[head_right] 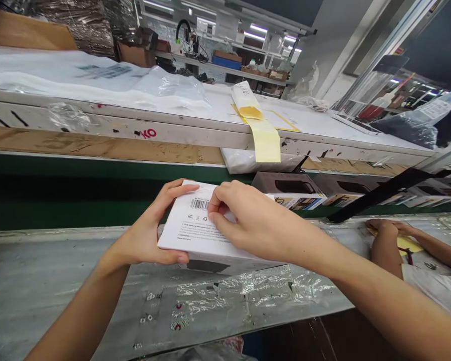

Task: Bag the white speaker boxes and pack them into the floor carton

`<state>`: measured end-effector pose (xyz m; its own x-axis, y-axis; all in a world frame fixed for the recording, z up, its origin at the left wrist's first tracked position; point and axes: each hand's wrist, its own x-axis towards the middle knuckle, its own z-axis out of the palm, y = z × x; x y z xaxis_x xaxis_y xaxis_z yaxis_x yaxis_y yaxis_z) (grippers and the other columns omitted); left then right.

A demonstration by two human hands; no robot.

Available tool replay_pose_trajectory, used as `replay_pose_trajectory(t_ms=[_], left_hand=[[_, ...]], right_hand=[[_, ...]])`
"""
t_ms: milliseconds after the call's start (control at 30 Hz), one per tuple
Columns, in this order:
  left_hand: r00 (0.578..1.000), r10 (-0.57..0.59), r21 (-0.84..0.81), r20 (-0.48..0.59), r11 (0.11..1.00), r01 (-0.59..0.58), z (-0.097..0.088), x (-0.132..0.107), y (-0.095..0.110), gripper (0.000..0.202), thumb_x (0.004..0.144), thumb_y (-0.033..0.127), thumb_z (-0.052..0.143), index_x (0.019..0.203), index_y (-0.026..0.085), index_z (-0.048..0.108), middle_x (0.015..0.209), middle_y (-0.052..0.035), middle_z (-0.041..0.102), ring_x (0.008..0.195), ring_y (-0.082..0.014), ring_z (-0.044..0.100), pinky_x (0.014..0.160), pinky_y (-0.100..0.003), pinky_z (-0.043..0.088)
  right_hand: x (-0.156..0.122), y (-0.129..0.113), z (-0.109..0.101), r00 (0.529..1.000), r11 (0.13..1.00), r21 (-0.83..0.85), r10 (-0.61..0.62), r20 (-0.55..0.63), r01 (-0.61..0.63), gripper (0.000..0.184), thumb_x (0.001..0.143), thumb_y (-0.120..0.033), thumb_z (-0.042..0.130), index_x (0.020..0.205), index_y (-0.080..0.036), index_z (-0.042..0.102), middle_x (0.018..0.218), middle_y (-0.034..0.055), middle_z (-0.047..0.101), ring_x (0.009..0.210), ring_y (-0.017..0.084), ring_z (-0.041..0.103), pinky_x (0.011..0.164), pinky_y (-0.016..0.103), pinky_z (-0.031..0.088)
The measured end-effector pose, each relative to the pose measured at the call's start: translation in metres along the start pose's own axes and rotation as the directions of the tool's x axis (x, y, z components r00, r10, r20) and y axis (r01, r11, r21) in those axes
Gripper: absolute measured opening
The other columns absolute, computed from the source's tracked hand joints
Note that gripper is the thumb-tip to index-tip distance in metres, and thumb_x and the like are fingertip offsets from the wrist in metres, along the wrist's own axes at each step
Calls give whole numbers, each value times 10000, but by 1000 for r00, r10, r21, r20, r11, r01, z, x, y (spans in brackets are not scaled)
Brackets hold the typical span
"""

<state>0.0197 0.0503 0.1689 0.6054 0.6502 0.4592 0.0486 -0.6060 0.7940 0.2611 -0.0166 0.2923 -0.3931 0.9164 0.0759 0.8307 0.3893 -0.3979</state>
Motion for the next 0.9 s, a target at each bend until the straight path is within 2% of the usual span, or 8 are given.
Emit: replay_pose_trajectory(t_ms=[233,367,500,600,667,733,800,900], left_hand=[[1000,-6,-53,-9,999,5,5,1,-3,1152,604,657,1005,1605,368,514,1676,-142,354,1653,-455,259,1357,-598,267],[995,-23,2,95,1000,23,-21,-1,22,1226,595,643,1023,1655,390,463,1802,-112,271,1675,-431,259,1359,-570,297],[965,54,130,-255,991,-22,-92,11,69,601,977,604,736,1512,346,645,1536,-91,673,1444,-331,617,1277,-488,449],[769,205,442,-606,890,111,-179,40,90,459,1080,578,532,1234,233,793,1164,-98,826,1168,-295,746,1147,-439,540],[695,193,589,-692,707,390,-241,60,89,446,1074,499,503,1134,179,809,1159,-131,823,1158,-305,739,1088,-407,546],[609,-36,549,-792,394,737,-292,73,80,385,998,458,584,1032,148,809,1121,-177,819,1213,-371,706,1067,-434,531],[534,-148,491,-832,251,834,-322,78,68,289,852,413,729,867,131,795,973,-215,812,1182,-441,700,1029,-478,530],[535,-147,498,-832,228,837,-334,76,55,163,713,312,806,705,162,742,851,-195,790,1163,-446,697,1062,-491,490]], right_hand=[[1,4,6,999,999,28,29,-38,-28,105,906,-242,627,1006,-252,595,921,16,666,819,202,620,688,306,468],[7,19,9,999,992,122,38,-23,-35,151,937,-323,625,1079,-276,602,879,-8,629,768,192,599,682,299,510],[8,41,14,997,972,234,1,-76,17,261,1034,-511,551,1004,-287,680,825,14,662,732,207,610,626,297,527],[5,50,15,988,949,304,-42,-152,87,365,1012,-609,582,920,-291,737,798,35,712,698,220,649,579,293,539],[4,52,14,979,936,331,-54,-198,119,391,984,-633,609,869,-291,758,752,42,714,652,224,654,541,293,541],[4,51,13,976,928,347,-62,-211,134,418,956,-663,623,840,-289,770,735,51,719,641,234,669,533,298,563],[5,51,13,978,931,341,-62,-200,128,455,937,-697,618,822,-285,772,723,58,716,645,245,685,542,308,585],[6,52,13,982,942,319,-53,-180,109,508,923,-738,594,800,-277,768,714,64,707,653,254,693,548,314,590]])
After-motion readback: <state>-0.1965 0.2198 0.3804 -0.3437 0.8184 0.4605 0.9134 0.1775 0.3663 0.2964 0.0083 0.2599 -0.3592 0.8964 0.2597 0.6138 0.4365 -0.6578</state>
